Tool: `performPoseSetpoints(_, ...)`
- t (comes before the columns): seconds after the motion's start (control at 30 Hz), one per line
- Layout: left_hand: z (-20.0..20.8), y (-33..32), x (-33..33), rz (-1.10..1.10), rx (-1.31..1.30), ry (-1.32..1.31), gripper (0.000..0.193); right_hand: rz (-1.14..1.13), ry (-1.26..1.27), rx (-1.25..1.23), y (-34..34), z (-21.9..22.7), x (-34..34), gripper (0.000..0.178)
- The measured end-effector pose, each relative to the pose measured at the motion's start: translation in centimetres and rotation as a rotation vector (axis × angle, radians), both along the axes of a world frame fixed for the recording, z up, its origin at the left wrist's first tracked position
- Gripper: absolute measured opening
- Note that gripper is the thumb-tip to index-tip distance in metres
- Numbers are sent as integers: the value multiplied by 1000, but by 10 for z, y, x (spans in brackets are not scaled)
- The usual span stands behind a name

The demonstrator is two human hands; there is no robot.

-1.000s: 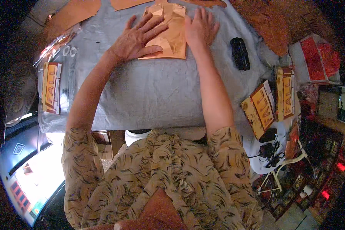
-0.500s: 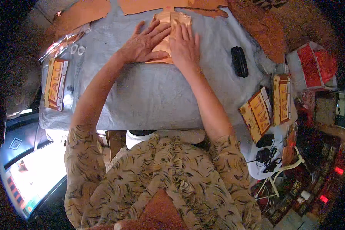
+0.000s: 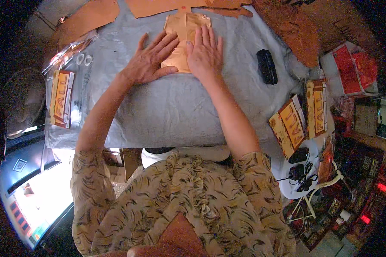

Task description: Folding and placing copper-colored foil balloons into plastic sleeves with cardboard inserts.

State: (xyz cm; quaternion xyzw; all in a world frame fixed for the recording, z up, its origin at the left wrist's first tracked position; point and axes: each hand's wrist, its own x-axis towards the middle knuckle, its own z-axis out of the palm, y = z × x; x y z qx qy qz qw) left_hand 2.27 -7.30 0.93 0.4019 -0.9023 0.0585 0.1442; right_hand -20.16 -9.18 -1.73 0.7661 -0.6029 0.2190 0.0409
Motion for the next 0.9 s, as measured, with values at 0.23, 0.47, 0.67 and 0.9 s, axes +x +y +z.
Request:
performPoseSetpoints(0.23,0,3,1,3,7,-15,88,-80,61,20,-22,1,-10,61)
performPoseSetpoints(0.47,1,1,-2,7,11,-19,88,-138,49,-130,-71,12,-42,50)
performPoseSetpoints(0.67,1,2,4,25,25,-34,88,-153,-130,226,-79,45,-31,40)
performPoseSetpoints(0.9,1,-2,-5,34,48,-22,97,-143,-353,352,-100,46,-51,35)
